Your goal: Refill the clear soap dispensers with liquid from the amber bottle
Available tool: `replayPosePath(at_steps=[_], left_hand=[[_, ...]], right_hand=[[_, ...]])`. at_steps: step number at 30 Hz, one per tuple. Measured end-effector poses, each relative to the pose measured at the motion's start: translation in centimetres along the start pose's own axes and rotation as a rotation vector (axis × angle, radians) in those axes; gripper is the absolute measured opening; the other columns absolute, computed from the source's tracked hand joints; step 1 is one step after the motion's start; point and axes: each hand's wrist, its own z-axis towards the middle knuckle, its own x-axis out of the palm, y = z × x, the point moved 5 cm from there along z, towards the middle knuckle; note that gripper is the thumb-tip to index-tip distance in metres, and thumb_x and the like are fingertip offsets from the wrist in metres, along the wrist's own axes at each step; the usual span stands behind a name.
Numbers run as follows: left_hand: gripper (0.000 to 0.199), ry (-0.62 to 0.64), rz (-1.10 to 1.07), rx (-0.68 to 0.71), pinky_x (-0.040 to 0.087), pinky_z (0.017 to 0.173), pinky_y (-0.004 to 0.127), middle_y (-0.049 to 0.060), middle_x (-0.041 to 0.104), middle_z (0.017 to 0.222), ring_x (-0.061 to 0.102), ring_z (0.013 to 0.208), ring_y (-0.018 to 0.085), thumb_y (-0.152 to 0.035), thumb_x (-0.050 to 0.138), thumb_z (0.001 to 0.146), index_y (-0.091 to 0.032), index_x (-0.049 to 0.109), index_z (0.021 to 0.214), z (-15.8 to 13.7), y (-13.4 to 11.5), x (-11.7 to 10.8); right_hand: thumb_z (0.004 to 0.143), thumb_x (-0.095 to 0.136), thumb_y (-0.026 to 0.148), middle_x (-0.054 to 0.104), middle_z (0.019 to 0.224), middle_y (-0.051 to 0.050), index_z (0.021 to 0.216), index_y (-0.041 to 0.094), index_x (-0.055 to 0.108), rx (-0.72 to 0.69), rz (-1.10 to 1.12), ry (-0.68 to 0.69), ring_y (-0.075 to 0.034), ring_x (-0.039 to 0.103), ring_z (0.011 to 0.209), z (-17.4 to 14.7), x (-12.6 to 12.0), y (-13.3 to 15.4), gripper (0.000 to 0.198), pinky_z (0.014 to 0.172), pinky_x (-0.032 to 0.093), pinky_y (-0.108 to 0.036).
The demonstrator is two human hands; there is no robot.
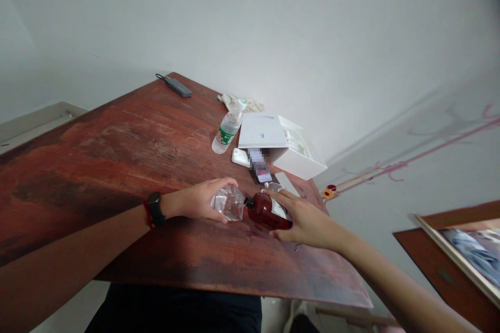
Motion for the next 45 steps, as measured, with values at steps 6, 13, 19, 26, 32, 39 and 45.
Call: replayPosePath(at_steps=[6, 13, 19, 26, 32, 39, 45], left_hand=[[0.086, 0.001, -0.006, 0.006, 0.049, 0.114, 0.041, 0.014, 0.067, 0.142, 0.064, 0.131, 0.033, -0.038, 0.095, 0.073, -0.020, 0.052, 0.146, 0.0, -0.1, 0.0], [0.087, 0.002, 0.006, -0.004, 0.048, 0.115, 0.042, 0.013, 0.065, 0.145, 0.063, 0.133, 0.033, -0.035, 0.095, 0.073, -0.022, 0.051, 0.147, -0.1, 0.0, 0.0], [0.089, -0.002, 0.005, -0.022, 0.046, 0.117, 0.043, 0.013, 0.063, 0.148, 0.061, 0.136, 0.034, -0.035, 0.095, 0.073, -0.023, 0.050, 0.148, -0.1, 0.2, 0.0], [0.089, 0.009, 0.000, -0.023, 0.047, 0.116, 0.042, 0.013, 0.064, 0.147, 0.062, 0.135, 0.033, -0.035, 0.095, 0.073, -0.023, 0.049, 0.148, -0.1, 0.2, 0.1], [0.089, 0.011, 0.009, -0.021, 0.047, 0.115, 0.042, 0.013, 0.064, 0.147, 0.062, 0.135, 0.033, -0.035, 0.095, 0.073, -0.023, 0.049, 0.149, -0.1, 0.4, 0.2], [0.091, 0.001, 0.018, -0.029, 0.045, 0.118, 0.043, 0.013, 0.062, 0.149, 0.060, 0.138, 0.034, -0.035, 0.096, 0.072, -0.023, 0.049, 0.149, -0.1, 0.3, 0.1], [0.085, 0.013, 0.014, -0.036, 0.045, 0.118, 0.043, 0.012, 0.064, 0.147, 0.062, 0.135, 0.032, -0.031, 0.093, 0.075, -0.023, 0.050, 0.147, -0.1, 0.0, 0.0]], right_hand=[[0.075, 0.082, 0.030, 0.069, 0.132, -0.014, 0.152, 0.024, 0.055, 0.011, 0.017, -0.005, -0.033, 0.071, 0.113, -0.1, 0.3, -0.5, 0.082, 0.102, 0.055, -0.049], [0.077, 0.083, 0.036, 0.065, 0.138, -0.014, 0.156, 0.024, 0.051, 0.010, 0.036, 0.014, -0.035, 0.067, 0.123, -0.1, 0.7, -1.1, 0.086, 0.108, 0.052, -0.050], [0.077, 0.083, 0.036, 0.062, 0.144, -0.015, 0.158, 0.024, 0.048, 0.021, 0.046, 0.027, -0.036, 0.064, 0.128, -0.2, 0.7, -1.2, 0.089, 0.113, 0.049, -0.053], [0.078, 0.082, 0.034, 0.062, 0.146, -0.015, 0.157, 0.025, 0.049, 0.016, 0.045, 0.018, -0.036, 0.066, 0.126, -0.2, 0.7, -1.2, 0.086, 0.110, 0.051, -0.053], [0.076, 0.084, 0.036, 0.064, 0.142, -0.015, 0.158, 0.024, 0.048, 0.014, 0.017, 0.010, -0.036, 0.066, 0.125, -0.2, 0.6, -1.2, 0.090, 0.110, 0.051, -0.053], [0.077, 0.082, 0.036, 0.064, 0.143, -0.014, 0.155, 0.024, 0.050, 0.009, 0.009, 0.009, -0.033, 0.067, 0.124, -0.1, 0.6, -1.1, 0.085, 0.109, 0.051, -0.050], [0.079, 0.082, 0.038, 0.064, 0.141, -0.015, 0.156, 0.024, 0.050, 0.018, 0.015, 0.018, -0.033, 0.067, 0.122, -0.2, 0.5, -1.0, 0.085, 0.108, 0.052, -0.049]])
